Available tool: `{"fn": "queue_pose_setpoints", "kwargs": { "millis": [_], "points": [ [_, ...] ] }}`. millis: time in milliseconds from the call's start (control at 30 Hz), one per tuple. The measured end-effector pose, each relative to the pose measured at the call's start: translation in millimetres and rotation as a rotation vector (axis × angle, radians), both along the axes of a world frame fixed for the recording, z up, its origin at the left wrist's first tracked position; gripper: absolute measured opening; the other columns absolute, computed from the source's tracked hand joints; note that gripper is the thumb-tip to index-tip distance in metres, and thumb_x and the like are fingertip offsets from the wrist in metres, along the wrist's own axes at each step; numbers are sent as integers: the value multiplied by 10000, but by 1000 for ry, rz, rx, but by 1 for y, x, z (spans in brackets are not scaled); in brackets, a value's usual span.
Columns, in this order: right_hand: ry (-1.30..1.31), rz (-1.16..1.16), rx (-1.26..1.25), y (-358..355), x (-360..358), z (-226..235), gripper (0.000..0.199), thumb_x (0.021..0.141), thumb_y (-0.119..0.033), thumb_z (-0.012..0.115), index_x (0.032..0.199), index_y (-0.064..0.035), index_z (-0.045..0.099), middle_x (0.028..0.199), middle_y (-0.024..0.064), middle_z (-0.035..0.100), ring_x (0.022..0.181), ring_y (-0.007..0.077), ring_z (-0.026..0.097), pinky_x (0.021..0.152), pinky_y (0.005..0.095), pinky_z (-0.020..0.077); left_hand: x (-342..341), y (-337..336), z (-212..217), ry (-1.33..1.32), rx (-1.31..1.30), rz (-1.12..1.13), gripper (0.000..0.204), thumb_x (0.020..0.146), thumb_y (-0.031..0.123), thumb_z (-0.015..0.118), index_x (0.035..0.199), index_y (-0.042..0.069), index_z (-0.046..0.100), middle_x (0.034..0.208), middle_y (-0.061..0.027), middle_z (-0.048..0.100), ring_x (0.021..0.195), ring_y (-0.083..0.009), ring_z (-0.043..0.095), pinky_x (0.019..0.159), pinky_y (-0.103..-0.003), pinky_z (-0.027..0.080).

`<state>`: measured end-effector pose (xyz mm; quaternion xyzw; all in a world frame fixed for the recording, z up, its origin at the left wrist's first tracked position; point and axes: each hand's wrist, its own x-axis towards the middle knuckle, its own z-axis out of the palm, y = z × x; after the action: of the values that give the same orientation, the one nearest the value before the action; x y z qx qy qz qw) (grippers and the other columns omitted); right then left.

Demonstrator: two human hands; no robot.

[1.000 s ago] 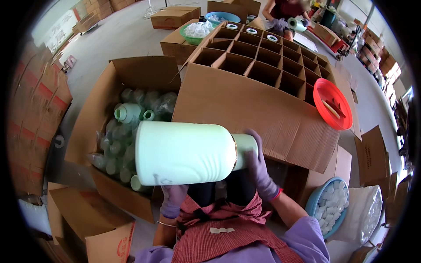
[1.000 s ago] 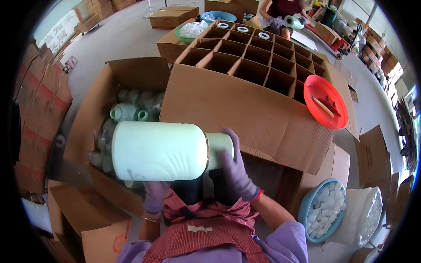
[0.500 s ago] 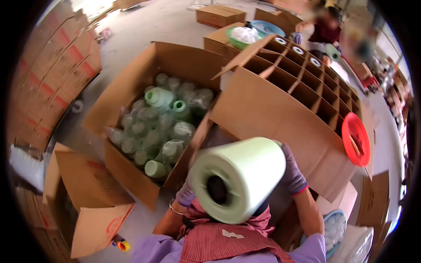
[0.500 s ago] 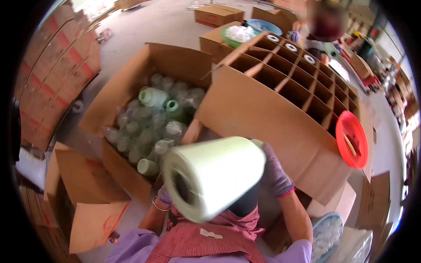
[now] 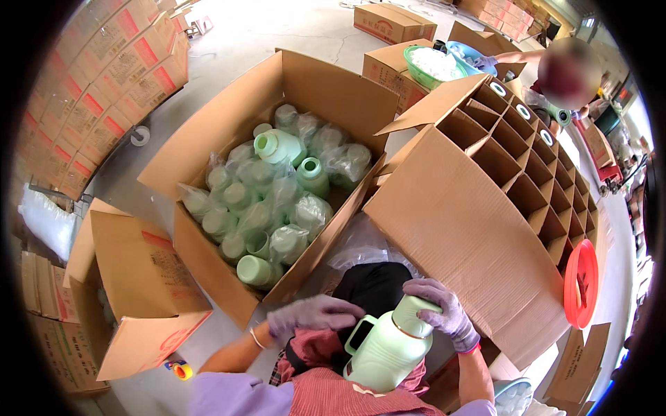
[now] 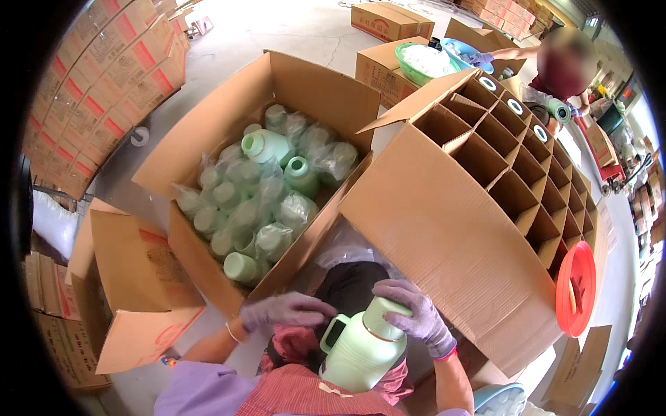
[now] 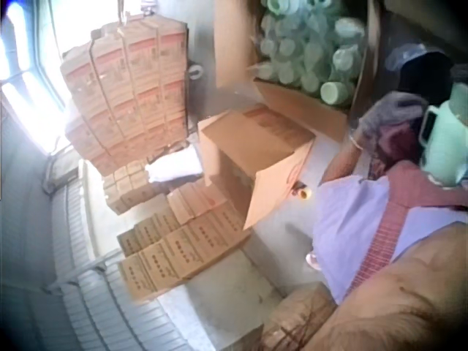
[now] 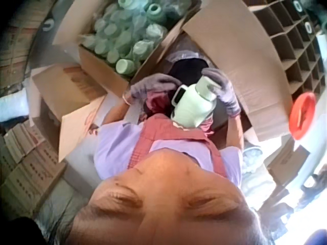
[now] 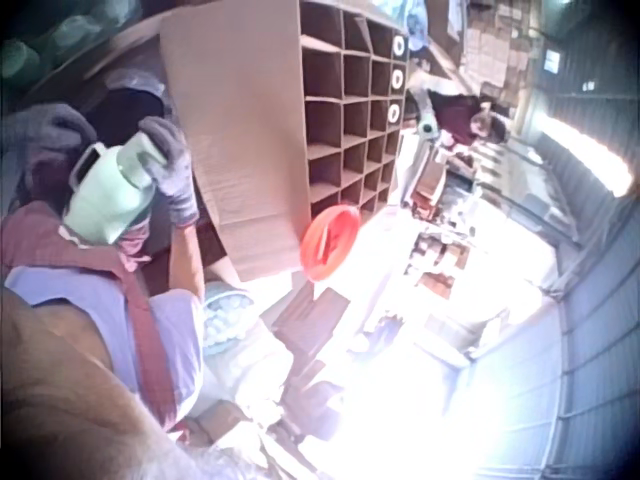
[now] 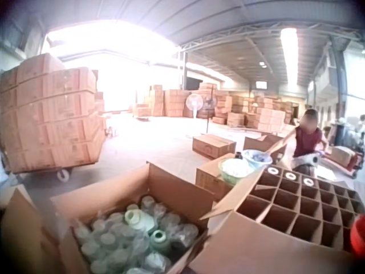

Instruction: The person assembles light green kettles by inserting a small wooden stick into the spout, screwing on the lid, and placing them into a compartmentalized cardboard box. The person also handles plastic bags and packing materials while working in a warehouse setting.

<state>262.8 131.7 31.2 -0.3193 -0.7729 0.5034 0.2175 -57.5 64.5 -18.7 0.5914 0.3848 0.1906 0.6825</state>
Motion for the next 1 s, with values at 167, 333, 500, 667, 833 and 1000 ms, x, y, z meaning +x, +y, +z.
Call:
{"fn": "queue_pose_setpoints", "kwargs": {
  "millis": [167, 333, 500, 667, 833, 1000],
  "points": [
    [172, -13, -147, 29, -12, -7, 558, 866, -409, 655, 1216, 24, 628, 1240, 197, 617, 1154, 323, 586, 1010, 410, 452, -46, 173, -89, 444, 501, 663, 509, 891, 290, 681, 1331, 64, 560, 1232, -134, 601, 1109, -261, 591, 932, -354, 483],
    [157, -288, -299, 73, -2, -6, 641, 903, -428, 600, 1283, 86, 550, 1210, 176, 601, 1143, 254, 599, 1024, 374, 465, -33, 302, -141, 1358, 764, 470, 915, 763, 371, 756, 1523, 159, 292, 1537, -178, 336, 1420, -352, 306, 1146, -607, 187],
    [124, -308, -285, 87, 6, -27, 491, 891, -281, 622, 1264, 36, 577, 1203, 150, 604, 1097, 230, 609, 968, 341, 479, -76, 365, -196, 1613, 577, 325, 562, 867, 399, 626, 1372, 162, 556, 1499, -140, 427, 1422, -284, 335, 1144, -649, 158],
    [57, -369, -248, 86, 8, -24, 431, 882, -201, 644, 1246, 24, 589, 1117, 144, 651, 1051, 227, 634, 943, 342, 492, -103, 341, -58, 155, 247, 700, 345, 885, 265, 628, 1119, 15, 676, 1053, -87, 703, 912, -185, 676, 907, -376, 530],
    [-20, -418, 412, 94, -43, -11, 589, 776, -197, 769, 1306, -50, 557, 1217, 171, 588, 1103, 313, 596, 966, 401, 476, -98, 266, 130, -600, 125, 806, 430, 897, 279, 615, 1205, -21, 624, 1114, -98, 684, 1007, -235, 667, 918, -371, 538],
    [-203, -490, 1152, 115, -117, 49, 654, 670, -167, 763, 1284, -104, 547, 1257, 172, 531, 1195, 328, 519, 1064, 591, 324, -113, 268, 167, -573, 840, 524, 464, 997, 317, 476, 1349, 15, 489, 1318, -163, 574, 1202, -273, 573, 1059, -408, 454]
  ]
}}
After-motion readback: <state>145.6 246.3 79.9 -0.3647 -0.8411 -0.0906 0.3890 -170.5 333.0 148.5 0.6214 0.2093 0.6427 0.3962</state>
